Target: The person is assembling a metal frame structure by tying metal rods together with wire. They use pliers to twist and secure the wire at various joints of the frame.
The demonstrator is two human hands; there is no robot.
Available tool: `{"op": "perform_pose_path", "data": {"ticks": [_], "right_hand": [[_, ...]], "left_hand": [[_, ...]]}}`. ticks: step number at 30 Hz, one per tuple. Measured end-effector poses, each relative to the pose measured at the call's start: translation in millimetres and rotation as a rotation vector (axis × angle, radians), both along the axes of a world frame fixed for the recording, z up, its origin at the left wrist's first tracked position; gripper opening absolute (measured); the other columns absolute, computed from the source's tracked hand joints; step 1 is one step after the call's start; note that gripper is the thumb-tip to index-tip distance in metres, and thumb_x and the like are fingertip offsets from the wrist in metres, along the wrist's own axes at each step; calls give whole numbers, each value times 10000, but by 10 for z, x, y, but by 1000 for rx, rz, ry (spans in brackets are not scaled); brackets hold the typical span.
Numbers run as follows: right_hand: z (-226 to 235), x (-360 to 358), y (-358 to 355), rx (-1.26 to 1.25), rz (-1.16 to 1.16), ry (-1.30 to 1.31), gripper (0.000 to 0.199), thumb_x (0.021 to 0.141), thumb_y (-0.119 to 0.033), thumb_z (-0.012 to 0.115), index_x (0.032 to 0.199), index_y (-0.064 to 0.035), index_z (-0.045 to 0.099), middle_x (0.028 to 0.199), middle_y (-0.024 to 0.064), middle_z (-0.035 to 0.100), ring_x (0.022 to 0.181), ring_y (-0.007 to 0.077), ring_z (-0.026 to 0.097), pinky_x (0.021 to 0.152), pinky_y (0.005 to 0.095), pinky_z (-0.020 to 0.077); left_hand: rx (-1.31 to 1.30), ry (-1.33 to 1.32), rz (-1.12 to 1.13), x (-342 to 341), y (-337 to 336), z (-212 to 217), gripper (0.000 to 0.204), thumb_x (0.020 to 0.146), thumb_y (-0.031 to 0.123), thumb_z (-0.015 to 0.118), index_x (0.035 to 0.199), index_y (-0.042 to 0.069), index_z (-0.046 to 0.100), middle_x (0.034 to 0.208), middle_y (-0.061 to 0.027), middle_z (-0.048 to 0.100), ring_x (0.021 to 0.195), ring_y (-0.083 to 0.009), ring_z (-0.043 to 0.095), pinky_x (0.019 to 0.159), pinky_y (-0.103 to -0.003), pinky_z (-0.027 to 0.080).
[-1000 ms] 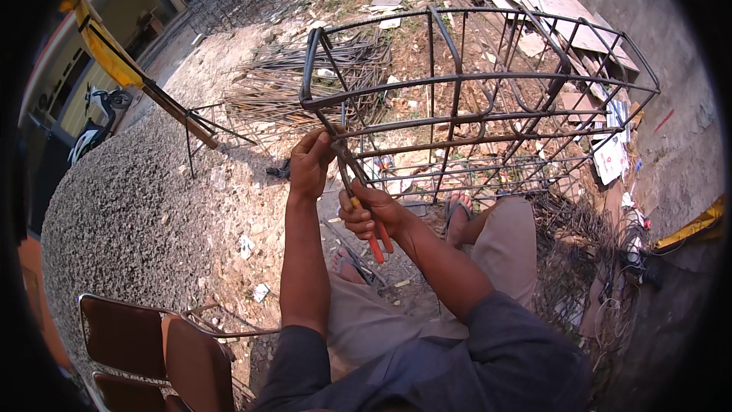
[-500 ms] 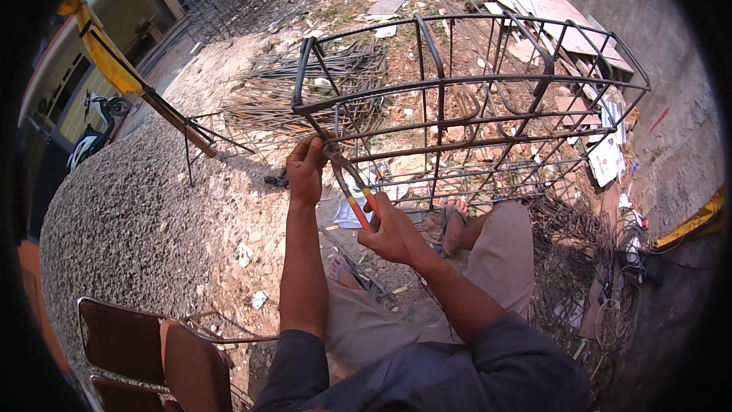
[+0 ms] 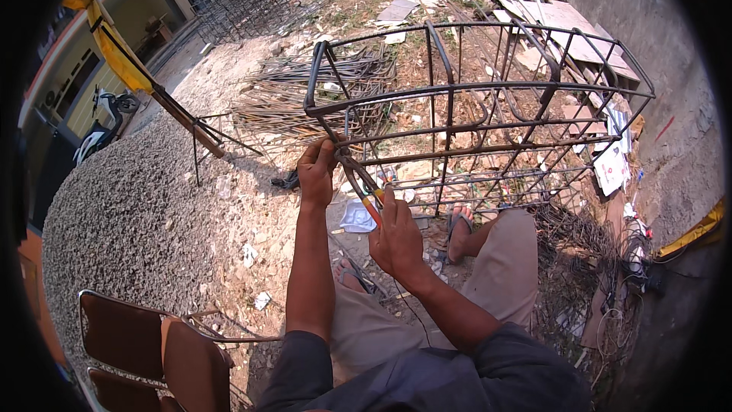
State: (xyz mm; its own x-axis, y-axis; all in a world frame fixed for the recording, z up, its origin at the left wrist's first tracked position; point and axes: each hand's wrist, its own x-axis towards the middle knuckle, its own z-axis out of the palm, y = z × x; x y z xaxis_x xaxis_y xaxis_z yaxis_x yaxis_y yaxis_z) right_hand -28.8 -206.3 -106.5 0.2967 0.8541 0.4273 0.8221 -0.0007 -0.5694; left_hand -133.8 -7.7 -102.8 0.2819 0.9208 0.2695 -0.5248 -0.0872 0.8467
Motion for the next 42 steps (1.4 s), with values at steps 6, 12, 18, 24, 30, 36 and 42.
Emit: {"op": "perform_pose_path", "data": {"ticks": [6, 12, 18, 24, 30, 36, 42], "right_hand": [[52, -118, 15, -174, 248, 504, 622, 953, -205, 616, 1440, 78, 351, 1157, 230, 574, 984, 408, 623, 828, 454, 525], [-39, 58, 33, -307, 695, 1395, 584, 1039, -314, 564, 1472, 17, 354, 1008, 79, 601, 794, 155, 583, 631, 296, 479], [17, -34, 6, -291, 484, 1255, 514, 1077, -398, 489, 1417, -15, 440, 888, 52, 623, 689, 101, 592, 593, 247, 482], [91, 23, -8, -282, 445, 1177, 455, 1067, -487, 461, 1045, -39, 531, 694, 39, 596, 481, 102, 551, 467, 263, 475], [505, 562, -27, -537, 582, 1244, 472, 1063, -520, 453, 1047, -54, 531, 707, 22, 569, 513, 85, 529, 473, 260, 444], [528, 786, 13, -649, 570, 1228, 484, 1064, -526, 442, 1077, -51, 537, 713, 24, 578, 529, 100, 526, 487, 260, 436], [-83, 533, -10, -696, 797, 2063, 577, 1042, -593, 396, 1129, -46, 558, 651, -21, 464, 473, 69, 447, 448, 236, 417]], "left_hand": [[-18, 13, 2, -74, -2, 9, 220, 1009, 143, 645, 1164, -5, 693, 1086, -96, 740, 977, -139, 700, 837, -253, 554], [34, 27, -32, -43, -2, -4, 217, 1016, 148, 632, 1157, -9, 682, 1079, -93, 736, 934, -132, 693, 830, -275, 571], [20, -10, -36, -47, 54, 24, 227, 1030, 161, 611, 1156, -14, 683, 1079, -98, 733, 941, -130, 691, 838, -282, 574], [6, -11, -72, -75, 76, -73, 216, 1035, 161, 597, 1164, 4, 670, 1123, -120, 718, 974, -173, 691, 854, -308, 564], [80, 38, -42, -60, 80, -62, 214, 1044, 150, 578, 1169, -5, 656, 1124, -113, 717, 973, -162, 689, 863, -301, 562], [45, 45, -2, 52, 58, -20, 206, 1045, 138, 575, 1163, -10, 657, 1099, -118, 723, 912, -137, 684, 801, -257, 542], [77, 18, -38, 27, -63, 52, 222, 1033, 142, 595, 1184, -10, 654, 1087, -116, 727, 941, -142, 690, 792, -265, 551]]}}
